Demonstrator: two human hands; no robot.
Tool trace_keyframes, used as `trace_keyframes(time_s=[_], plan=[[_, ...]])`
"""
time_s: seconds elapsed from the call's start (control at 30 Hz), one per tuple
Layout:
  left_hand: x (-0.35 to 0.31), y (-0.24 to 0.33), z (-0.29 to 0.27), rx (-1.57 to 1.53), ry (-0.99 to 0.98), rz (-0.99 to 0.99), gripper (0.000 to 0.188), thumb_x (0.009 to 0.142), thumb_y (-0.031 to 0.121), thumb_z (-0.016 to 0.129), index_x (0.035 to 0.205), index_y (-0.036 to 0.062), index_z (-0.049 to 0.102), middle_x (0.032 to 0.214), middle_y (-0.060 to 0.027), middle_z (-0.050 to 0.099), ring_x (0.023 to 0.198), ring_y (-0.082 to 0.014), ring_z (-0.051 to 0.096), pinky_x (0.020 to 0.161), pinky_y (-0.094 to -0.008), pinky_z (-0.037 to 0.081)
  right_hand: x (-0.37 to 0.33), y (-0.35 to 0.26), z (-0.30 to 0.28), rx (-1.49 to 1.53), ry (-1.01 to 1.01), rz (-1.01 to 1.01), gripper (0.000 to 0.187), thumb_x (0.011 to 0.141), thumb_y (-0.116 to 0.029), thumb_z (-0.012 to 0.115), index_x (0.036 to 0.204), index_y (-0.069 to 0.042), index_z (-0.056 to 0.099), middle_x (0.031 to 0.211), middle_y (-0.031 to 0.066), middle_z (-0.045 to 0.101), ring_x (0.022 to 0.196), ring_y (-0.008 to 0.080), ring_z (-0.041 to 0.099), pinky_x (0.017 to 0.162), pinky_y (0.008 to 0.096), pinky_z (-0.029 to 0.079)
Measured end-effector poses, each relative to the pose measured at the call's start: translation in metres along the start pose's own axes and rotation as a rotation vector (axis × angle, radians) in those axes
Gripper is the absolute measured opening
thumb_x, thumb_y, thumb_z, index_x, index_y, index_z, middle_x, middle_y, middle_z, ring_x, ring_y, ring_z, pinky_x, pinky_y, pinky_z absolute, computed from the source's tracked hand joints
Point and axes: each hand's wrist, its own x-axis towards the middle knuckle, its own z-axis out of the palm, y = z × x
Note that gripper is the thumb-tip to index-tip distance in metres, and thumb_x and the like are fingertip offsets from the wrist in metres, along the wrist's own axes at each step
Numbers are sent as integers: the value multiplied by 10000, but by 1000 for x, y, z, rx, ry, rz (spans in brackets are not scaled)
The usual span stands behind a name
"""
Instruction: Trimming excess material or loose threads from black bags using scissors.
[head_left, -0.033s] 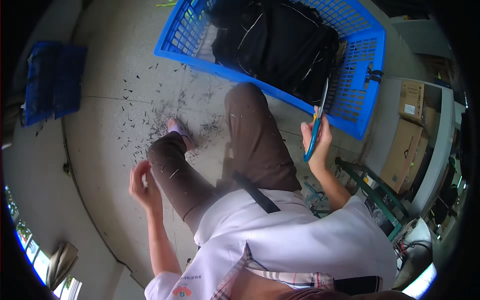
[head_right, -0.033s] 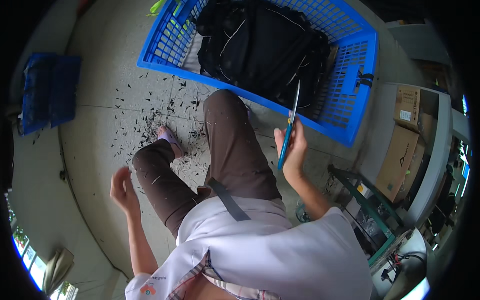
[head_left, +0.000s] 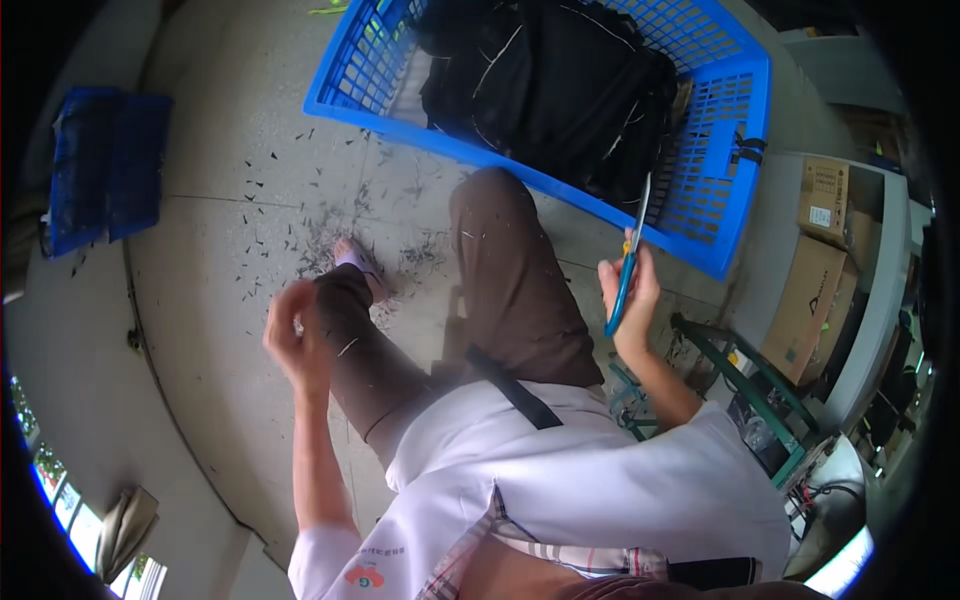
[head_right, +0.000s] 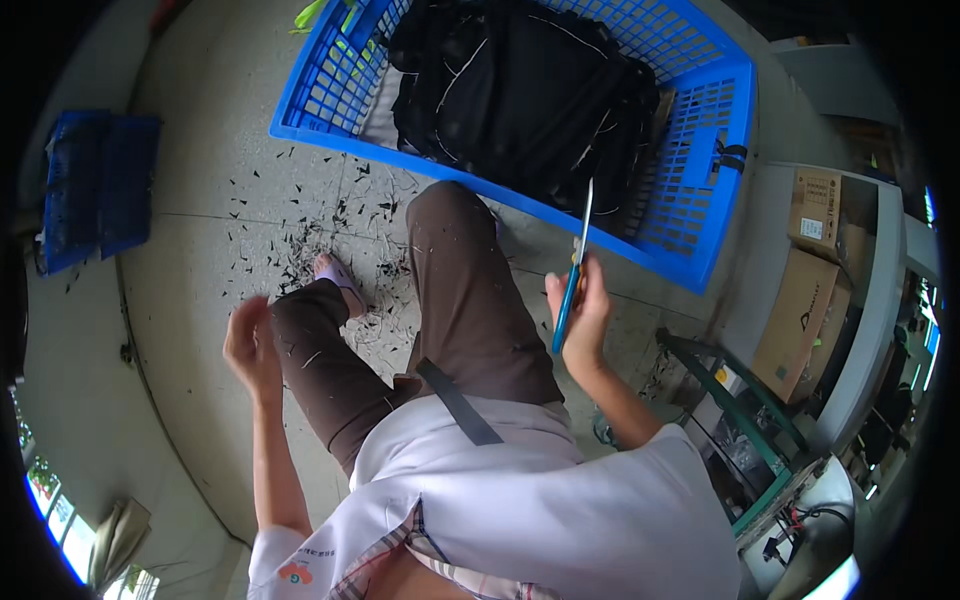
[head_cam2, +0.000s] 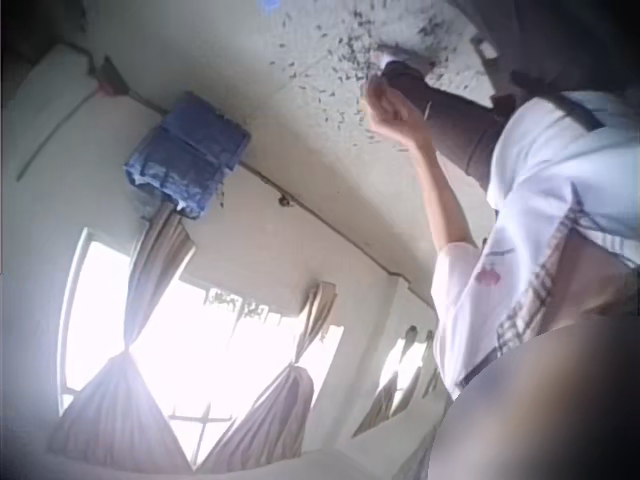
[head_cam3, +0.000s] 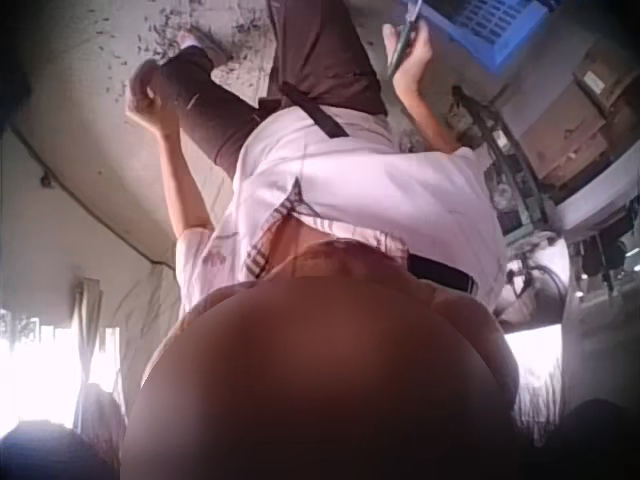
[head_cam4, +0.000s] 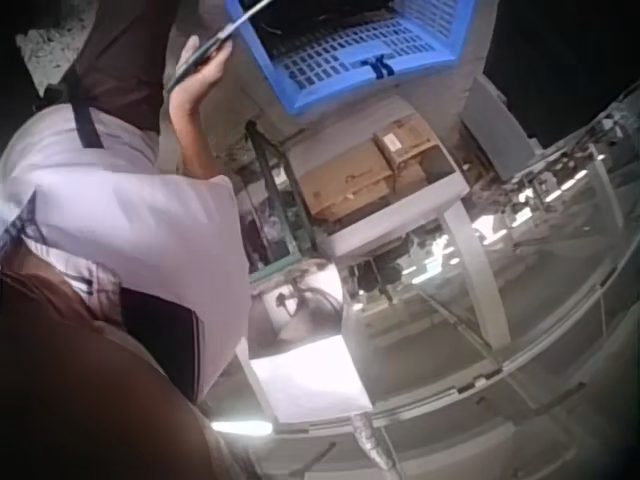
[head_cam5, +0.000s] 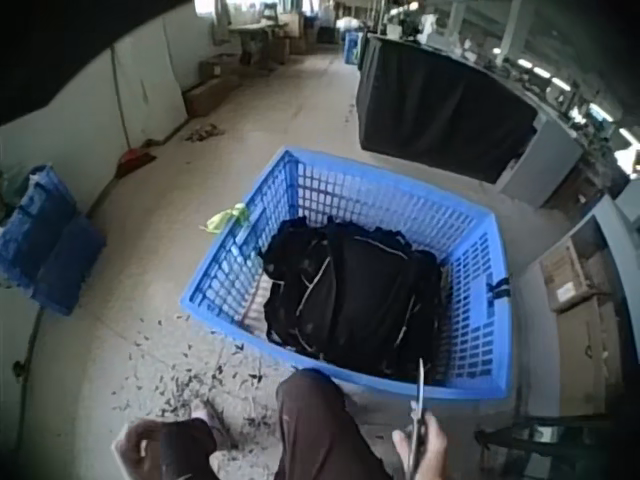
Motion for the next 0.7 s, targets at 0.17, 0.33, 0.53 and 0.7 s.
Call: trace_keyframes(time_s=[0.17,0.33,0.53,0.7], plan=[[144,3,178,-203,-339,50,221,756,39,565,959,-38,605,858,-96,642,816,-142,593,726,-253,458,-57,-3,8,-124,-89,-106,532,713,-34,683,1192,14,455,718,44,502,550,108,452,513,234,403],[195,-42,314,260,-521,-271,296,693,158,540,866,-74,602,844,-254,610,873,-353,596,737,-391,469,-63,3,1,-135,-64,55,535,706,-30,685,1187,21,456,763,58,536,555,101,460,488,215,394],[188,-33,364,-55,-659,-973,473,666,123,748,1067,-32,550,945,-178,608,824,-239,607,735,-339,472,-60,10,4,-111,-2,128,520,706,-34,681,1168,50,458,735,56,532,531,91,439,468,210,381],[233,8,312,-274,-526,-278,344,658,58,722,974,-14,607,828,-124,640,762,-202,607,647,-328,475,-55,11,10,-28,11,198,508,706,-32,680,1162,42,468,756,64,544,549,84,445,481,199,382]])
